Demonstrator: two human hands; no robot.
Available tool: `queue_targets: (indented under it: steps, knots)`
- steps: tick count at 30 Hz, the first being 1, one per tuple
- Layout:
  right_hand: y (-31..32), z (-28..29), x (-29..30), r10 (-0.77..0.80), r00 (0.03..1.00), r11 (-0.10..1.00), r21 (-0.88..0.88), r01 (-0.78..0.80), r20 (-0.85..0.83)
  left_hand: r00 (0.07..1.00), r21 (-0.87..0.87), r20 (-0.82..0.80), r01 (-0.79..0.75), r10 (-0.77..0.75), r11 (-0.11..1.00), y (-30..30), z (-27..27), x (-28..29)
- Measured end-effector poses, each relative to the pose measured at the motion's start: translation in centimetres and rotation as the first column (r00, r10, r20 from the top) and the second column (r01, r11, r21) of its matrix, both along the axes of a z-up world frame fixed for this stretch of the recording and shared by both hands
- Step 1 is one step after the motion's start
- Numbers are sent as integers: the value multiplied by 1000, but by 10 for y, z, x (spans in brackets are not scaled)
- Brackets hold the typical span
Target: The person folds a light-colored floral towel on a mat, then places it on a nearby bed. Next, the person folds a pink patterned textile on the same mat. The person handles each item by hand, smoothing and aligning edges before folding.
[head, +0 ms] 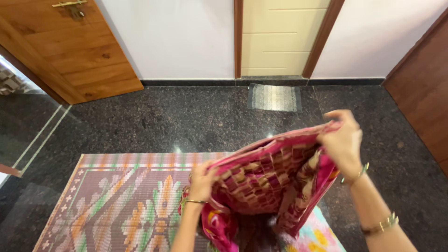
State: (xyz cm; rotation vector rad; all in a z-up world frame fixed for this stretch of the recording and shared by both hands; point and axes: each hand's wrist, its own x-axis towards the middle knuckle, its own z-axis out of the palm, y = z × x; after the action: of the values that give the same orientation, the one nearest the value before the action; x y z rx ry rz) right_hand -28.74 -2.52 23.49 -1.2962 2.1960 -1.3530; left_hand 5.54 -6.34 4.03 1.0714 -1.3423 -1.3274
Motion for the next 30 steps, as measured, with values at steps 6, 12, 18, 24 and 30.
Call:
queue_targets:
  steps: [6, 12, 18, 24, 30]
  knots:
    - [27, -64, 83, 764, 574, 576, 88, -812, 294, 976, -51, 95, 199, -194, 979, 26, 88, -69]
    - [7, -69, 113, 487, 864, 869, 27, -494, 129, 966, -449, 257, 84, 38, 889, 41, 123, -76]
    - [5, -22, 132, 388, 914, 850, -339, -404, -119, 896, -746, 242, -75, 373, 662, 55, 98, -74]
    - [-7, 20, 126, 308, 926, 830, -415, -373, -218, 825, -688, 378, -53, 421, 724, 50, 56, -47]
    - [-2, 33, 122, 219, 939, 850, -421, -317, -264, 828, -516, 504, 60, 246, 855, 39, -2, -50]
